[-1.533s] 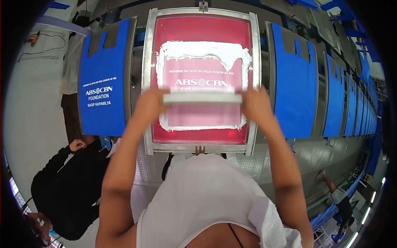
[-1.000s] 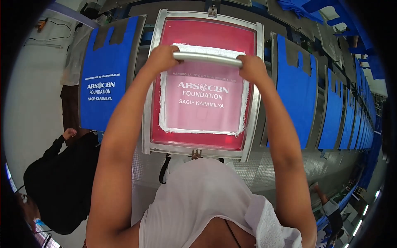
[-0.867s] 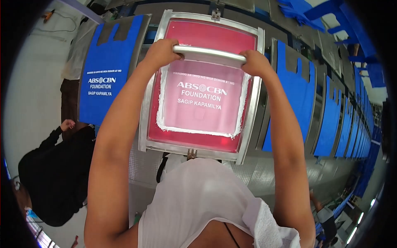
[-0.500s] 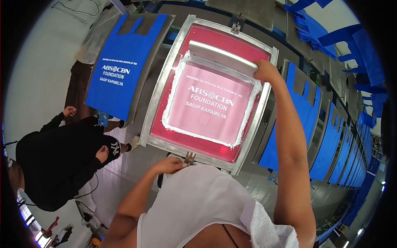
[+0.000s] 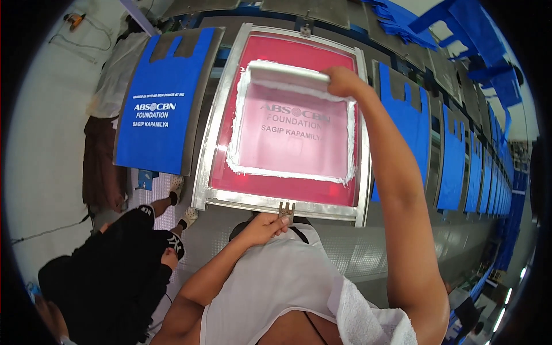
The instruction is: Using a screen frame and a squeegee to manually print white logos onto blue fabric shirts at an industrial workstation.
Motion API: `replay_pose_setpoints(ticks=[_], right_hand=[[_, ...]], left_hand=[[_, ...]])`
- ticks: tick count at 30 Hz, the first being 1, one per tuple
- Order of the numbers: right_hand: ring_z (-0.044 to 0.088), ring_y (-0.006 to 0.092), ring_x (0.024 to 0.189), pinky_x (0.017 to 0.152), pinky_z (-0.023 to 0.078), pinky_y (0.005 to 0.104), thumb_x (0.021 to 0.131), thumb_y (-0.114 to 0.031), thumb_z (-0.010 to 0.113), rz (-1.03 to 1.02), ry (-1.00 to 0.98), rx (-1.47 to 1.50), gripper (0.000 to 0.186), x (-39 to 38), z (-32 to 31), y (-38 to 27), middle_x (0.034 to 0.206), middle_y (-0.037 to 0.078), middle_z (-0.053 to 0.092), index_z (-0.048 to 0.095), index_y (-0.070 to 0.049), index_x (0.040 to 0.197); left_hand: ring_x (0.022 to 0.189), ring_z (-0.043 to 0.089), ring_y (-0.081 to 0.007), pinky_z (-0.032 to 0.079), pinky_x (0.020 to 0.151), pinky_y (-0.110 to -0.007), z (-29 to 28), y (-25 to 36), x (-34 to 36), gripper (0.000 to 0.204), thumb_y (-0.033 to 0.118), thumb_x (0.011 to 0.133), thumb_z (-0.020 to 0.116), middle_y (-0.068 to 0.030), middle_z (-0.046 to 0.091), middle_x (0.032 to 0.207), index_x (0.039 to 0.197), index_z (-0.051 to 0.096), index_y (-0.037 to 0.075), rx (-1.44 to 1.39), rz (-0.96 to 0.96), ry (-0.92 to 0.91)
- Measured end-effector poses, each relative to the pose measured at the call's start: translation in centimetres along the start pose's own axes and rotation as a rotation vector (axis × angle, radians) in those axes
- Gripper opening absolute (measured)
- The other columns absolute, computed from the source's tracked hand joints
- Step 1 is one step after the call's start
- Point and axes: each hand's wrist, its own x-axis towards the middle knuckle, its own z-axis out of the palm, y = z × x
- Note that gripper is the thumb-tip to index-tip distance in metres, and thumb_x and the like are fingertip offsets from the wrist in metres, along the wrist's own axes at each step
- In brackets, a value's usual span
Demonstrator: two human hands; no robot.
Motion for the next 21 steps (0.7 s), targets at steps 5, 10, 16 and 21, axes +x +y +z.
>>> replay_pose_setpoints(ticks=[5,10,16,21], right_hand=[[0.062,0.0274,0.098,0.085,0.050,0.0386,0.065,-0.005,0.062,0.052,-0.124,0.106,0.051,-12.5,2.8,-8.6,0.103,0.011,0.066,0.063,-0.014,0.115],[0.059,0.0264,0.083,0.073,0.043,0.0390,0.065,-0.001,0.061,-0.028,0.119,0.129,0.028,-24.1,7.3,-13.2,0.082,0.007,0.062,0.060,-0.009,0.091],[0.058,0.0271,0.085,0.081,0.040,0.0420,0.065,-0.007,0.065,0.031,0.176,0.077,0.028,-24.4,8.3,-8.8,0.084,0.008,0.064,0.063,-0.009,0.092],[0.059,0.0260,0.090,0.093,0.035,0.0430,0.065,-0.022,0.075,0.194,0.150,0.559,0.033,-24.2,9.1,-2.0,0.086,0.008,0.066,0.068,-0.012,0.095]], left_hand=[[0.057,0.045,-0.0062,0.038,0.052,-0.022,-0.6,-1.5,0.2,0.042,0.040,0.094,0.052,0.0031,0.051,0.062,0.075,0.063,0.004,0.008,-0.024,0.077],[0.056,0.045,-0.0068,0.039,0.053,-0.022,0.4,-1.8,1.1,0.042,0.041,0.094,0.053,0.0021,0.052,0.062,0.076,0.064,0.005,0.086,-0.074,0.117],[0.058,0.052,-0.0101,0.044,0.057,-0.027,0.5,-3.3,2.8,0.049,0.048,0.092,0.051,-0.0019,0.060,0.067,0.085,0.067,0.002,0.372,-0.208,0.276],[0.059,0.059,-0.0189,0.047,0.059,-0.032,-0.4,-3.6,2.6,0.054,0.053,0.089,0.052,-0.0080,0.060,0.059,0.076,0.069,0.004,0.530,-0.227,0.338]])
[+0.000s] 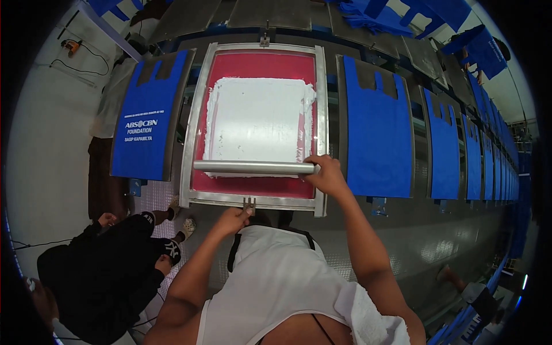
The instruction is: Using a screen frame and a squeegee to manually print white logos onto blue fabric shirts at an industrial workstation.
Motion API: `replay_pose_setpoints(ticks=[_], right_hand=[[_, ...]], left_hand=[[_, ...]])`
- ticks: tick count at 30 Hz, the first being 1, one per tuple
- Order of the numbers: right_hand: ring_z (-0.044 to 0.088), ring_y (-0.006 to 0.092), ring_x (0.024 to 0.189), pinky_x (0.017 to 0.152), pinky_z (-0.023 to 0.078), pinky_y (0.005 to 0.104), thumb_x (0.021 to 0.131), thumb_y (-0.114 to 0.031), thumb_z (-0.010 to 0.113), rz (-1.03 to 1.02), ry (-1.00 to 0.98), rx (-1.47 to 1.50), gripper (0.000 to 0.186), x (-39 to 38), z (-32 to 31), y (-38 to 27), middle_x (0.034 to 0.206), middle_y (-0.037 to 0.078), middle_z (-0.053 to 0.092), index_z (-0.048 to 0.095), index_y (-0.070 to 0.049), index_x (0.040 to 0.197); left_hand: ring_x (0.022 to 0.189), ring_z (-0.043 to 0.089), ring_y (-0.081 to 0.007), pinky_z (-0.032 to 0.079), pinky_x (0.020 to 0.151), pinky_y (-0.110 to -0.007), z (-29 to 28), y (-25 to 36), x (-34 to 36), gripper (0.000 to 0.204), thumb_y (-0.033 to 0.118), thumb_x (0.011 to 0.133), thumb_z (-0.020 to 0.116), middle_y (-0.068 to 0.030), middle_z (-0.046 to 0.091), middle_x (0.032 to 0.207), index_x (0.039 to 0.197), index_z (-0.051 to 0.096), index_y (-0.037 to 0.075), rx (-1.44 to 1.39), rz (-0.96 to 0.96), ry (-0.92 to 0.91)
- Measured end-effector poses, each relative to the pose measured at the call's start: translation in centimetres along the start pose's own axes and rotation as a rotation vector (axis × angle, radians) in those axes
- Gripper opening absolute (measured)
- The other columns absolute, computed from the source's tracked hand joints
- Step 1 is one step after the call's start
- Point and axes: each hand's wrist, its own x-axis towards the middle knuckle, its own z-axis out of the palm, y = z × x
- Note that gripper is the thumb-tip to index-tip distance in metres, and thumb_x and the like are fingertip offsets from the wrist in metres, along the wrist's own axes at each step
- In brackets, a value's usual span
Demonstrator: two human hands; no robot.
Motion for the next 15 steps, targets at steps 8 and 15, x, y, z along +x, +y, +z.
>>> replay_pose_setpoints(ticks=[8,15], right_hand=[[0.058,0.0104,0.077,0.069,0.045,0.0262,0.069,-0.014,0.078,0.106,-0.037,0.789,0.028,3.5,2.2,3.6,0.077,0.004,0.066,0.067,0.001,0.090],[0.059,0.0127,0.081,0.074,0.047,0.0282,0.068,-0.012,0.078,0.156,0.090,0.857,0.032,1.1,-0.9,5.0,0.080,0.005,0.066,0.067,0.001,0.094]], left_hand=[[0.107,0.058,-0.0295,0.043,0.091,-0.033,-17.8,-0.7,3.7,0.043,0.034,0.096,0.048,-0.0214,0.061,0.114,0.118,0.057,-0.002,0.128,0.130,1.102],[0.117,0.052,-0.0268,0.039,0.097,-0.032,-16.2,-0.8,4.1,0.052,0.035,0.097,0.047,-0.0215,0.055,0.125,0.130,0.046,-0.005,-0.098,0.348,0.761]])
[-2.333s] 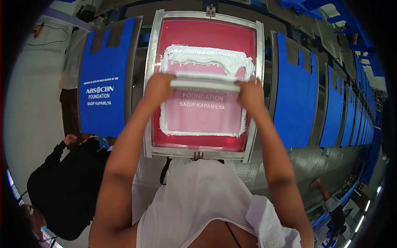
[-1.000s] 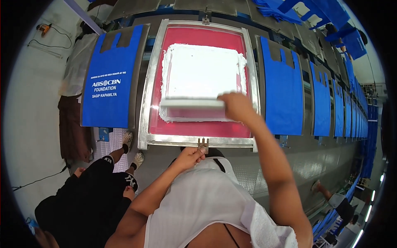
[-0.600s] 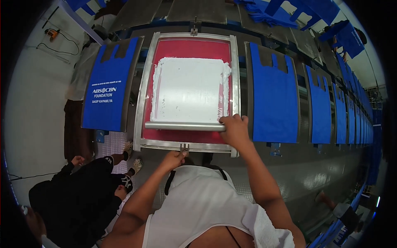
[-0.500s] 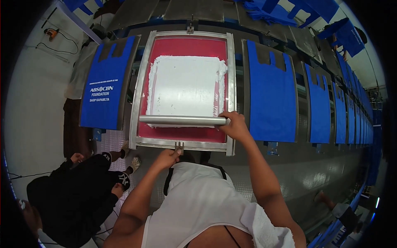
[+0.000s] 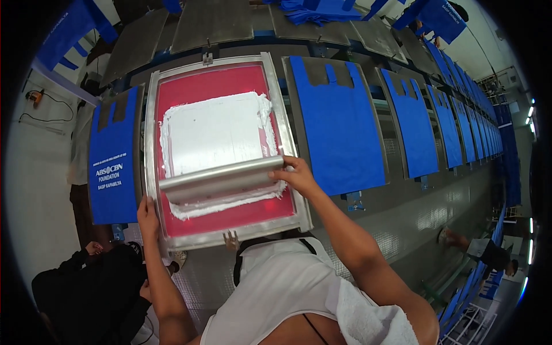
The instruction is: Using a screen frame and a squeegee to manually print white logos onto blue fabric shirts at an industrial workstation.
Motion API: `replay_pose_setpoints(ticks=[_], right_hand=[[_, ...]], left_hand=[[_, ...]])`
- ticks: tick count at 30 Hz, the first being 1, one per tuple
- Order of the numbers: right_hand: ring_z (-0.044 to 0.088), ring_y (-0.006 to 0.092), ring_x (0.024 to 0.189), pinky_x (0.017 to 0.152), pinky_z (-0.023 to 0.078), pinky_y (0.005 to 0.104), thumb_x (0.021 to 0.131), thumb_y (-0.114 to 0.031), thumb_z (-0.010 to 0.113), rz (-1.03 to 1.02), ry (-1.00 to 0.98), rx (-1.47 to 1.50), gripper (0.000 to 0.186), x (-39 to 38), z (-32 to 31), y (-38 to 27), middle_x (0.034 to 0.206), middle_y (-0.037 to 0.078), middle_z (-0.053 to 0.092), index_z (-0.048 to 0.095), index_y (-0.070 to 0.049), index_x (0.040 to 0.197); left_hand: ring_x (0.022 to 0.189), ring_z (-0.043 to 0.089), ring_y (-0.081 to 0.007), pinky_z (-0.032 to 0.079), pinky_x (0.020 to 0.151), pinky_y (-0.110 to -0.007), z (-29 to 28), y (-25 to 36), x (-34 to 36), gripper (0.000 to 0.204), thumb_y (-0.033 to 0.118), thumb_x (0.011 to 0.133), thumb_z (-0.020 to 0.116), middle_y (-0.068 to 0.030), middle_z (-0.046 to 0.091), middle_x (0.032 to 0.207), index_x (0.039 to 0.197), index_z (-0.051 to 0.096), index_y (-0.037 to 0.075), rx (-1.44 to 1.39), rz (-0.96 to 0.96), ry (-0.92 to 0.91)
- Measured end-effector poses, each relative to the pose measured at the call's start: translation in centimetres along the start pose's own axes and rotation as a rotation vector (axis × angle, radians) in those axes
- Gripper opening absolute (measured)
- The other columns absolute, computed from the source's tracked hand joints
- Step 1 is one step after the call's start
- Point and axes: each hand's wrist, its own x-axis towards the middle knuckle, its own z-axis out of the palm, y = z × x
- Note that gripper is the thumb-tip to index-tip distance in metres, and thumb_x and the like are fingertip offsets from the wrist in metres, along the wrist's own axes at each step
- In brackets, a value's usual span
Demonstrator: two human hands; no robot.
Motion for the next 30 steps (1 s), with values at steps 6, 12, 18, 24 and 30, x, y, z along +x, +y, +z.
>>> replay_pose_setpoints(ticks=[6,12,18,24,30], right_hand=[[0.062,0.0156,0.082,0.076,0.050,0.0299,0.065,-0.008,0.077,-0.002,0.168,-0.051,0.029,-4.9,-16.1,-0.2,0.085,0.006,0.065,0.068,0.000,0.092],[0.061,0.0150,0.079,0.070,0.049,0.0287,0.064,-0.002,0.072,-0.023,0.263,-0.035,0.026,-9.0,-31.5,1.9,0.082,0.006,0.064,0.068,0.000,0.089],[0.059,0.0141,0.078,0.072,0.048,0.0283,0.063,-0.005,0.073,0.063,0.204,0.007,0.027,-8.2,-37.6,4.1,0.082,0.005,0.065,0.068,0.000,0.090],[0.061,0.0152,0.081,0.075,0.049,0.0295,0.064,-0.012,0.077,0.095,0.219,-0.164,0.035,-6.4,-40.8,7.7,0.086,0.006,0.066,0.068,-0.001,0.095],[0.061,0.0140,0.081,0.077,0.047,0.0277,0.066,-0.008,0.076,0.061,0.119,-0.055,0.033,-4.2,-40.0,6.6,0.087,0.006,0.067,0.068,-0.001,0.097]], left_hand=[[0.106,0.055,-0.0179,0.042,0.091,-0.029,12.9,11.3,-7.3,0.044,0.028,0.098,0.047,-0.0183,0.059,0.119,0.131,0.047,-0.002,-0.111,-0.026,-0.056],[0.102,0.061,-0.0275,0.046,0.085,-0.034,28.6,18.1,-12.1,0.045,0.033,0.096,0.049,-0.0225,0.064,0.109,0.126,0.052,0.000,-0.131,0.067,-0.065],[0.099,0.063,-0.0282,0.047,0.084,-0.034,32.6,21.9,-14.9,0.043,0.030,0.095,0.051,-0.0208,0.065,0.106,0.125,0.053,0.000,-0.205,-0.008,-0.038],[0.112,0.057,-0.0252,0.042,0.094,-0.032,34.5,22.3,-14.9,0.042,0.028,0.095,0.051,-0.0198,0.060,0.119,0.127,0.052,0.001,-0.022,-0.057,0.011],[0.106,0.058,-0.0207,0.043,0.092,-0.029,35.8,20.8,-12.3,0.045,0.032,0.095,0.051,-0.0158,0.062,0.116,0.127,0.052,0.001,-0.122,-0.088,0.030]])
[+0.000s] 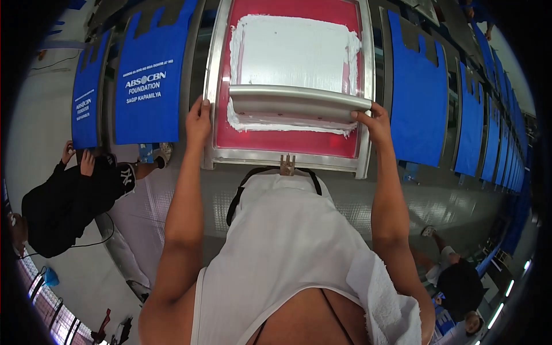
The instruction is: Using a screen frame and a squeegee to manually print white logos onto blue fabric shirts at an industrial workstation.
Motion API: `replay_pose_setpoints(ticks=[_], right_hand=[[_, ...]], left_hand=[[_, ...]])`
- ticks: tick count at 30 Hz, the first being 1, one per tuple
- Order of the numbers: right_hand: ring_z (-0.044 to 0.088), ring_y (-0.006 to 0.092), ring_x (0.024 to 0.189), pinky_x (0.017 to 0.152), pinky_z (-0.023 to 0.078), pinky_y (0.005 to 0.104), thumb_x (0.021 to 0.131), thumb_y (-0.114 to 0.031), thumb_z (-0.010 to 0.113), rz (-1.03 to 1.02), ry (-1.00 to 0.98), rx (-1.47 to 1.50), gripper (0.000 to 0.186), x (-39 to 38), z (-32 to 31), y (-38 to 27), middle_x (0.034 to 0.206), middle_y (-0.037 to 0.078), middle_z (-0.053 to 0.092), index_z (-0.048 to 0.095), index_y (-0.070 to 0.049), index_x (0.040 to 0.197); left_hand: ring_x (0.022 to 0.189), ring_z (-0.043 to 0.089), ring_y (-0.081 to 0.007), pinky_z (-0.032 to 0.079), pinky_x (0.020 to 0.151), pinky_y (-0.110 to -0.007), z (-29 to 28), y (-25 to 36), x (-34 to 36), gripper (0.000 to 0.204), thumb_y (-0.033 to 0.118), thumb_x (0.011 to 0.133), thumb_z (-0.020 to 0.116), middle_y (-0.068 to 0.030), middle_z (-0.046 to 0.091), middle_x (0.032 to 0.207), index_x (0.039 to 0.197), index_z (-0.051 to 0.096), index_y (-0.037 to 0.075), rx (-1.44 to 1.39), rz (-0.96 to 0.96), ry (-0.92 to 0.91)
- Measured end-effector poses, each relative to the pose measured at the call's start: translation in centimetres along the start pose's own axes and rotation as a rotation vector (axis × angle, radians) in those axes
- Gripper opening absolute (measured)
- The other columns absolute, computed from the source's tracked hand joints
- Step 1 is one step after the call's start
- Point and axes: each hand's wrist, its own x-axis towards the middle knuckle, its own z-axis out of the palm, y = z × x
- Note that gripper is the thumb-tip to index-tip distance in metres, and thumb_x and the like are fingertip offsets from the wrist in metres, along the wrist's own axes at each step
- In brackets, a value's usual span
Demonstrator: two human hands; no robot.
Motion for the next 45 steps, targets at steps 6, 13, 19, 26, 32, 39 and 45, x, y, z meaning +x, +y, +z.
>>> replay_pose_setpoints(ticks=[6,13,19,26,32,39,45], right_hand=[[0.060,0.0123,0.078,0.073,0.048,0.0269,0.068,-0.007,0.075,0.007,-0.026,0.039,0.029,-0.6,0.7,0.4,0.084,0.004,0.066,0.068,-0.002,0.096],[0.059,0.0115,0.077,0.072,0.048,0.0265,0.068,-0.007,0.075,-0.014,-0.027,0.066,0.028,-0.8,0.9,0.9,0.084,0.004,0.066,0.068,-0.002,0.095],[0.062,0.0206,0.085,0.080,0.048,0.0340,0.066,-0.010,0.076,0.021,-0.106,-0.086,0.033,-0.5,0.2,1.0,0.092,0.008,0.067,0.067,-0.002,0.096],[0.058,0.0273,0.098,0.102,0.034,0.0455,0.063,-0.004,0.066,-0.344,-0.203,-1.173,0.036,-7.2,4.5,-3.7,0.095,0.012,0.064,0.062,-0.009,0.099],[0.059,0.0391,0.073,0.071,0.048,0.0454,0.059,-0.001,0.061,-0.422,-0.175,-0.981,0.031,-2.0,3.2,-5.7,0.073,0.018,0.062,0.066,-0.004,0.090],[0.059,0.0273,0.090,0.090,0.038,0.0494,0.069,-0.003,0.058,-0.755,0.128,-1.202,0.026,11.3,5.4,-4.8,0.088,0.010,0.062,0.058,-0.008,0.095],[0.055,0.0272,0.093,0.094,0.036,0.0501,0.064,0.000,0.060,-0.531,-0.125,-1.271,0.032,4.2,5.9,-2.6,0.090,0.009,0.056,0.054,-0.008,0.095]], left_hand=[[0.097,0.058,-0.0147,0.045,0.086,-0.027,0.2,-2.2,0.3,0.043,0.034,0.095,0.052,-0.0118,0.065,0.107,0.126,0.054,0.004,-0.046,0.039,-0.020],[0.096,0.059,-0.0150,0.045,0.085,-0.027,0.0,-2.0,-0.1,0.043,0.033,0.095,0.053,-0.0120,0.065,0.108,0.126,0.054,0.004,-0.115,0.047,-0.038],[0.102,0.059,-0.0267,0.043,0.090,-0.034,0.0,-2.0,0.0,0.046,0.035,0.091,0.058,-0.0171,0.062,0.110,0.127,0.054,0.007,0.043,-0.024,-0.040],[0.106,0.052,-0.0312,0.040,0.095,-0.043,-1.9,11.1,-5.6,0.045,0.023,0.073,0.074,-0.0136,0.056,0.112,0.114,0.060,0.008,0.558,0.809,-0.541],[0.082,0.059,-0.0309,0.048,0.073,-0.042,0.6,15.1,-0.4,0.018,0.007,0.066,0.068,-0.0122,0.061,0.080,0.082,0.060,0.005,0.612,0.897,-0.482],[0.095,0.057,-0.0344,0.047,0.084,-0.040,7.2,12.4,10.2,0.044,0.004,0.064,0.067,-0.0168,0.060,0.103,0.107,0.057,0.003,0.585,0.901,-0.240],[0.104,0.051,-0.0310,0.041,0.087,-0.042,5.4,9.8,2.1,0.046,0.003,0.063,0.067,-0.0145,0.056,0.110,0.107,0.057,0.004,0.750,0.783,-0.368]])
